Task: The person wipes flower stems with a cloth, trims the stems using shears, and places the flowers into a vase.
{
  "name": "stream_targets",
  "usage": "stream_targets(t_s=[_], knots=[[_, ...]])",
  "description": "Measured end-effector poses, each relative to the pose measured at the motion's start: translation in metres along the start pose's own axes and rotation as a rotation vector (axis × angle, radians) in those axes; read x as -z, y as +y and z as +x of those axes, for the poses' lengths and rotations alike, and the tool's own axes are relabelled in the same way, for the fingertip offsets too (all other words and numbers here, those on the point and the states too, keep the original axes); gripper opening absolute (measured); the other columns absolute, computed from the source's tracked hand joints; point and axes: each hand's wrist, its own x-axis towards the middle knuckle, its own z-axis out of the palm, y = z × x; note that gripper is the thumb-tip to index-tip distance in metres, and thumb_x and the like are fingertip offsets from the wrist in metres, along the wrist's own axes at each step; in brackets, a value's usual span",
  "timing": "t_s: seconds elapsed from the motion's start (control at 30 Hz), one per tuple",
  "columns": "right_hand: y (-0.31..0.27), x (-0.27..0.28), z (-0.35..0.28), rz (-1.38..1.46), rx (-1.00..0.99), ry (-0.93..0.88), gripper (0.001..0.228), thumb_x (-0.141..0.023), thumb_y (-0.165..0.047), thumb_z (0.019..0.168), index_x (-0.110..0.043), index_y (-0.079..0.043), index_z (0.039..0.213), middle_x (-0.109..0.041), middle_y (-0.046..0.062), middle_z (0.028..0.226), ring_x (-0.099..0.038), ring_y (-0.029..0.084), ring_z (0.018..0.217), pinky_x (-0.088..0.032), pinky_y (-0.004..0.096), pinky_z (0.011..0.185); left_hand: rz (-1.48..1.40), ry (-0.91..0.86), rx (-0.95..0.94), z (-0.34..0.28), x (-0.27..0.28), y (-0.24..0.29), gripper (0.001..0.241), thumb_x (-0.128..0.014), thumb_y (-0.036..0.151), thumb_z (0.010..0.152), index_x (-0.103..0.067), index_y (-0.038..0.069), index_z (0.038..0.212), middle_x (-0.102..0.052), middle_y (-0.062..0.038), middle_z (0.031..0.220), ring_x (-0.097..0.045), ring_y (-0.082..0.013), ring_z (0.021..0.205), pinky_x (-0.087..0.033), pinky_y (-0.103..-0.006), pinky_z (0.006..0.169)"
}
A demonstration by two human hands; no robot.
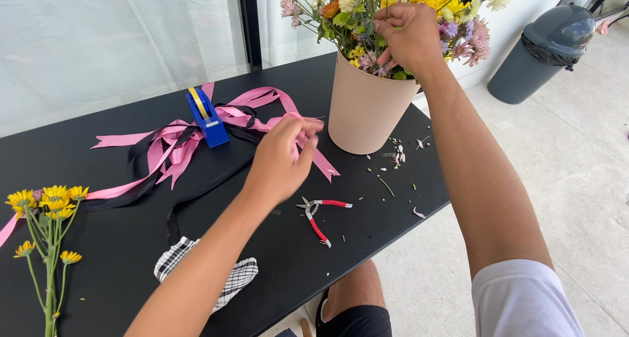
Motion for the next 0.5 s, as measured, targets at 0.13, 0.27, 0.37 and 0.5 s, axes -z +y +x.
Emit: stream_targets(t_s=[0.13, 0.27, 0.37, 0.5], knots=[[-0.007, 0.004, 0.000, 0.024, 0.036, 0.003, 0.010, -0.066, -0.012, 0.101, -0.072, -0.004, 0.101, -0.076, 0.009, 0.115, -0.071, 0.019, 0.046, -0.058, 0.026, 0.034, -0.016, -0.035, 0.010, 0.120, -0.066, -0.031, 0.039, -0.059, 0.020, 0.097, -0.061, 0.009, 0.134, -0.066, -0.008, 0.123, -0.066, -0.0210, 0.101, -0.052, -0.0388, 0.086], [-0.014, 0.008, 0.000, -0.056, 0.046, -0.048, 0.011, -0.066, -0.011, 0.101, -0.074, -0.003, 0.102, -0.077, 0.010, 0.110, -0.071, 0.018, 0.046, -0.059, 0.026, 0.036, 0.058, -0.026, 0.109, 0.188, -0.113, -0.044, 0.063, -0.071, 0.039, 0.088, -0.059, 0.004, 0.140, -0.070, -0.011, 0.129, -0.064, -0.0318, 0.122, -0.050, -0.0458, 0.097], [-0.016, 0.007, 0.003, -0.079, 0.038, -0.042, 0.011, -0.067, -0.010, 0.099, -0.076, -0.003, 0.102, -0.077, 0.012, 0.108, -0.071, 0.016, 0.046, -0.061, 0.026, 0.037, 0.027, -0.092, 0.187, 0.186, -0.109, -0.023, 0.052, -0.081, 0.045, 0.076, -0.068, 0.012, 0.114, -0.076, 0.000, 0.097, -0.072, -0.0228, 0.093, -0.053, -0.0390, 0.077], [-0.009, 0.002, 0.004, -0.084, 0.034, -0.064, 0.012, -0.066, -0.011, 0.099, -0.075, -0.005, 0.104, -0.078, 0.008, 0.106, -0.071, 0.018, 0.048, -0.068, 0.034, 0.043, 0.048, -0.008, 0.146, 0.186, -0.125, -0.033, 0.029, -0.077, 0.036, 0.085, -0.063, 0.012, 0.093, -0.078, -0.003, 0.097, -0.072, -0.0321, 0.094, -0.051, -0.0482, 0.072]])
